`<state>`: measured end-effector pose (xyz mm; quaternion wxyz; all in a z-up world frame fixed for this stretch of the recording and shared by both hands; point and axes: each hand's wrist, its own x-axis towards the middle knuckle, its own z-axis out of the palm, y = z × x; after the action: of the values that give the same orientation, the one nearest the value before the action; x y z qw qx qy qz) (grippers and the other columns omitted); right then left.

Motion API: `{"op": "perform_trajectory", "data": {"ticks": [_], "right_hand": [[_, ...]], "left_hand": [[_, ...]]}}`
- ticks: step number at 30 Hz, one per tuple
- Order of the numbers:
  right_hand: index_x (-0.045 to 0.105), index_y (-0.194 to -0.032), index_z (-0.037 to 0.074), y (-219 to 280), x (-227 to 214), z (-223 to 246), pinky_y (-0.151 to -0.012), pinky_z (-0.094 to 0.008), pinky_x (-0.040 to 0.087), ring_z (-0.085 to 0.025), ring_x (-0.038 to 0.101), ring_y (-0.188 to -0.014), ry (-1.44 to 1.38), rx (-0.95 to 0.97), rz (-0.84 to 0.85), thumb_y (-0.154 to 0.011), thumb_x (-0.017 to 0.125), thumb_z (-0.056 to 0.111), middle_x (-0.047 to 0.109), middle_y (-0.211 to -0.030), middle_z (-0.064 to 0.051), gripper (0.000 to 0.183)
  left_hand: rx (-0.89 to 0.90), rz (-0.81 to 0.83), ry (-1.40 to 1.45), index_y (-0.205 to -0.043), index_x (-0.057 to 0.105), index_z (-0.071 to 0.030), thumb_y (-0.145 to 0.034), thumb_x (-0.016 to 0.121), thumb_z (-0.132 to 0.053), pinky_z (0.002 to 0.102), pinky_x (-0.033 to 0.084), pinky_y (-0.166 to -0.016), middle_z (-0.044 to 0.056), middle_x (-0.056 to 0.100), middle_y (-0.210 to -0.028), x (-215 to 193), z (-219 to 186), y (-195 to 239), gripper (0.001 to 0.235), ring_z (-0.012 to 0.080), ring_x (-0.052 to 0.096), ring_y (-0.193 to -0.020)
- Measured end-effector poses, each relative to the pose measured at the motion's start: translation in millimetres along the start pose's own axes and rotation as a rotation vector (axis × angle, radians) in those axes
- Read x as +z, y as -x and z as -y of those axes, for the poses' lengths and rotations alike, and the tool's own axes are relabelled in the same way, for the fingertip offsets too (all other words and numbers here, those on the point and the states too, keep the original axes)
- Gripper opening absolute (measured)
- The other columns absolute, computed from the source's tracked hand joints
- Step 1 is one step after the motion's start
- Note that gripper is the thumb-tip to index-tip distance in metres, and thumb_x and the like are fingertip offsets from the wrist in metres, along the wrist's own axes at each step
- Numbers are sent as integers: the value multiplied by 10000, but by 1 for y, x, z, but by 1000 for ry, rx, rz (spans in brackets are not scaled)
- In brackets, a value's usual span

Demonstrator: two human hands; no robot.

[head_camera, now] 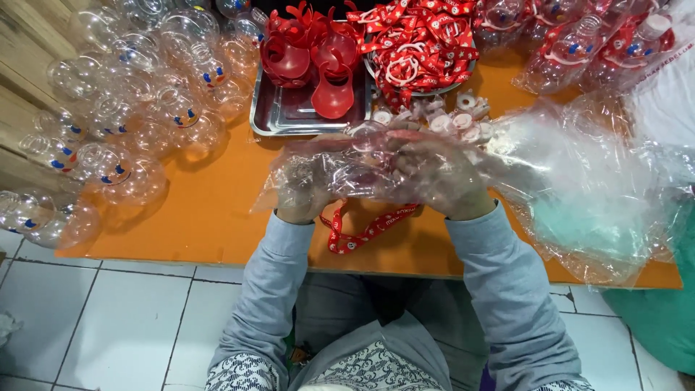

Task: Assembling plastic bottles by attaching red lanyards and placing them into plastic bags.

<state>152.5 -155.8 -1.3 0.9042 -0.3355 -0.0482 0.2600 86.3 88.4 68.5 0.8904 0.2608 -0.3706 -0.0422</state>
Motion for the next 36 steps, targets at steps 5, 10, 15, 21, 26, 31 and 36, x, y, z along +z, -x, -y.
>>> {"op": "perform_trajectory", "data": {"ticks": [5, 10, 15, 21, 26, 31, 36], "right_hand": [[694, -991, 11, 2, 56, 12, -532, -272, 544, -181, 669, -641, 40, -69, -152, -973, 621, 54, 680, -749, -110, 87], [697, -946, 18, -9, 78, 10, -560, -334, 607, -238, 734, -671, 86, -220, -153, -931, 691, -34, 728, -798, -146, 54], [738, -1150, 18, -21, 67, 6, -679, -262, 664, -105, 690, -766, 624, -391, -190, -906, 736, 67, 691, -945, -68, 248], [758, -953, -20, -28, 70, -2, -592, -240, 567, -60, 591, -683, 681, -564, -179, -975, 668, 52, 659, -746, -49, 117], [524, -1214, 3, -18, 86, -17, -988, -439, 369, -305, 489, -1061, 893, -585, -228, -1107, 399, 277, 593, -1063, -250, 319], [534, -1478, 69, -21, 64, -32, -1243, -457, 251, -290, 440, -1438, 976, -596, -155, -1092, 161, 533, 552, -1481, -158, 710], [534, -1451, 9, -33, 37, -45, -1227, -500, 253, -391, 429, -1394, 1235, -790, -84, -1005, 234, 742, 472, -1411, -224, 909]], "left_hand": [[3, -175, -233, -1310, 624, 12, -957, 567, 72, 356, 549, -1034, 195, 707, -1240, -26, 4, 13, 363, 260, 713, -1078], [104, -338, -485, -1215, 657, -35, -928, 651, 66, 338, 577, -959, 138, 708, -1163, -65, 25, 11, 304, 215, 703, -1065], [115, -285, -1090, -1146, 634, 186, -1071, 393, 20, 533, 495, -993, 275, 642, -909, -50, 11, 3, 302, 350, 600, -928], [-7, -351, -1017, -1254, 709, 2, -1083, 192, -247, 368, 588, -844, 161, 739, -736, -88, 30, 7, 599, 258, 747, -789], [-28, -497, -993, -1232, 743, -88, -1102, 211, -316, 432, 501, -1009, 161, 748, -1130, -78, 43, 7, 593, 318, 695, -1097], [-26, -530, -1006, -1269, 737, -99, -1115, 178, -411, 438, 468, -1033, 158, 718, -1243, -81, 51, 12, 659, 336, 652, -1182], [59, -508, -1061, -1362, 635, -12, -1105, 178, -496, 527, 384, -1132, 251, 642, -1323, -56, 62, 9, 714, 427, 575, -1276]]}}
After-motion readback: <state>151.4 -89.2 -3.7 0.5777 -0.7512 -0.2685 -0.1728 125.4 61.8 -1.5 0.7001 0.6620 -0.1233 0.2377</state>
